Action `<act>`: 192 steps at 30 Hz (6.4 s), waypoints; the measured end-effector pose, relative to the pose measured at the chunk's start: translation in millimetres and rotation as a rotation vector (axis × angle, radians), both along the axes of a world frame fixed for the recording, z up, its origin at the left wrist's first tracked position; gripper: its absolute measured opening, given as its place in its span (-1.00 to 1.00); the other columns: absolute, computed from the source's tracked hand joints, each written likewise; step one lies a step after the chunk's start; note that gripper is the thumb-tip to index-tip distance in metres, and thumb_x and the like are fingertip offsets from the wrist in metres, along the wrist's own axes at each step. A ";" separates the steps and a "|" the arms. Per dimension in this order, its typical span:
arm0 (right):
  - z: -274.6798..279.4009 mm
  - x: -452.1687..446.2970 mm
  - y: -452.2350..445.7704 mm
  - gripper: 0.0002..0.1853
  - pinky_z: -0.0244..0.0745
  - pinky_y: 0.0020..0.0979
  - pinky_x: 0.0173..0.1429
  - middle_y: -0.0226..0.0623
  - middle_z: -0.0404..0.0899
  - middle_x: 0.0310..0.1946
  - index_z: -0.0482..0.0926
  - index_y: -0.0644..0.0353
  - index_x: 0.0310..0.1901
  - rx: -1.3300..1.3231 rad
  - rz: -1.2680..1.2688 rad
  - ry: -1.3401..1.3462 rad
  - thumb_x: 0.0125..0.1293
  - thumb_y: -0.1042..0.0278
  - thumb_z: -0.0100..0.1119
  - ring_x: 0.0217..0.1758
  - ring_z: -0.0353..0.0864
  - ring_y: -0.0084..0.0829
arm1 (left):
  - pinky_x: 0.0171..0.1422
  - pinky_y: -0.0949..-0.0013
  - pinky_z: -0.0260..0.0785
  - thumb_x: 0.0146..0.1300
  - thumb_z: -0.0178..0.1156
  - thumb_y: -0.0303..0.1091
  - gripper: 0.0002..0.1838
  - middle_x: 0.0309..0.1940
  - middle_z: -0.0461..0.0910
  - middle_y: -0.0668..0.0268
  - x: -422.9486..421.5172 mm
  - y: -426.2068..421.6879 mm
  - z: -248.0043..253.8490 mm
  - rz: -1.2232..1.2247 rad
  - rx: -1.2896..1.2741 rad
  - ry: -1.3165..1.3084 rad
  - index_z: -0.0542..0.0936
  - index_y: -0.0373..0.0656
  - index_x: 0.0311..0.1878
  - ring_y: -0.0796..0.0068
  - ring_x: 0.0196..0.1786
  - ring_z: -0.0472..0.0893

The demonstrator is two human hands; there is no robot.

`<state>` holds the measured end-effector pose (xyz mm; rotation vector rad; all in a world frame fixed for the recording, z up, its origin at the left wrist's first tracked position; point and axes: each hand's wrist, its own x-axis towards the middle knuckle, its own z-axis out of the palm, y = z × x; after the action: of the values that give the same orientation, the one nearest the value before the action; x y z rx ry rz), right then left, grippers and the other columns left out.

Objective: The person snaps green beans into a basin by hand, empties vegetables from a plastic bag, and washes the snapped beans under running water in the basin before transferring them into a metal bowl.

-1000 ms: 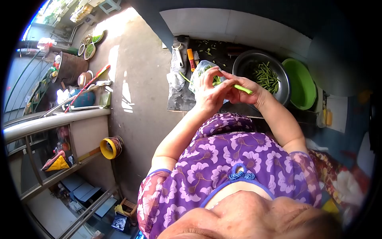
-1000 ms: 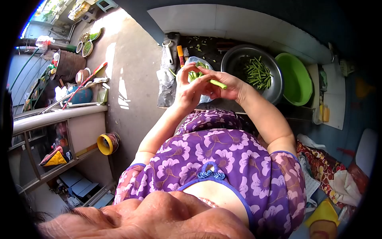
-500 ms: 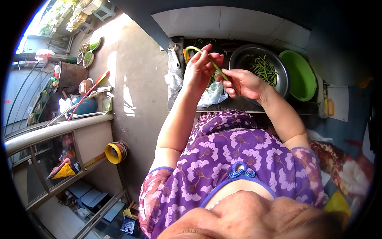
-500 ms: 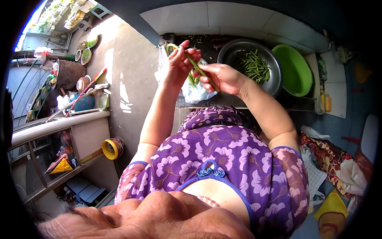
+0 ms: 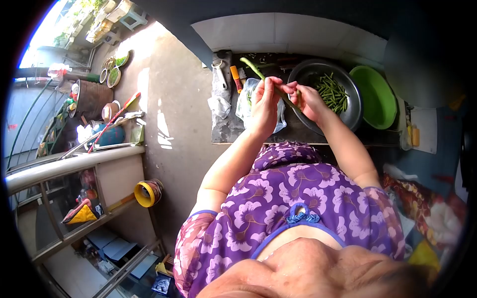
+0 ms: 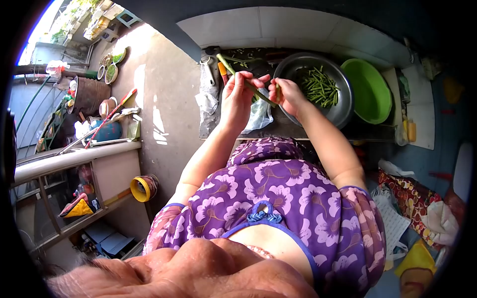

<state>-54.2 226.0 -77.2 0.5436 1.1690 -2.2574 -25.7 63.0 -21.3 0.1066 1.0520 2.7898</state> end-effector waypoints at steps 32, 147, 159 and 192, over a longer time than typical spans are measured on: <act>45.5 23.5 -33.1 -0.81 -0.01 -0.66 -0.64 -0.61 0.19 -0.61 0.35 0.09 -0.34 0.399 0.340 0.302 0.44 0.26 -0.17 -0.68 0.08 -0.75 | 0.29 0.07 0.35 0.44 -0.04 -0.23 -0.72 -0.18 0.63 0.09 -28.0 -29.8 -28.1 0.046 0.123 -0.291 0.42 -0.23 0.04 0.09 0.05 0.58; 38.5 28.2 -30.5 -0.81 0.53 -0.43 -0.32 -0.33 0.55 -0.38 0.53 0.24 -0.22 -0.076 0.305 -0.086 0.38 0.28 0.05 -0.38 0.58 -0.52 | 0.16 0.34 0.40 0.43 0.02 -0.17 -0.65 -0.17 0.66 0.16 -3.1 -33.5 -24.2 -0.082 -0.186 -0.216 0.46 -0.22 0.10 0.37 -0.04 0.63; 40.1 32.0 -25.4 -0.81 0.16 -0.63 -0.58 -0.49 0.36 -0.57 0.45 0.23 -0.30 -0.015 0.400 0.033 0.35 0.28 0.01 -0.63 0.26 -0.70 | 0.09 0.47 0.39 0.40 0.07 -0.26 -0.72 -0.24 0.67 0.25 -0.8 -64.3 -18.0 0.110 -0.605 0.035 0.57 -0.29 -0.03 0.54 -0.12 0.62; 1.4 21.2 65.3 -0.76 0.43 -0.55 -0.22 -0.36 0.52 -0.34 0.44 0.18 -0.05 0.688 -0.536 0.370 0.39 0.23 0.07 -0.33 0.52 -0.58 | -0.22 0.38 0.40 0.17 0.18 -0.62 -0.82 -0.30 0.54 0.19 5.3 -20.0 -26.9 0.491 -1.047 0.660 0.60 -0.25 -0.15 0.32 -0.29 0.54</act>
<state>-33.0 291.3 -75.8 0.7862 2.2456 -2.4082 -20.4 43.0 -48.2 0.7283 2.8454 2.1289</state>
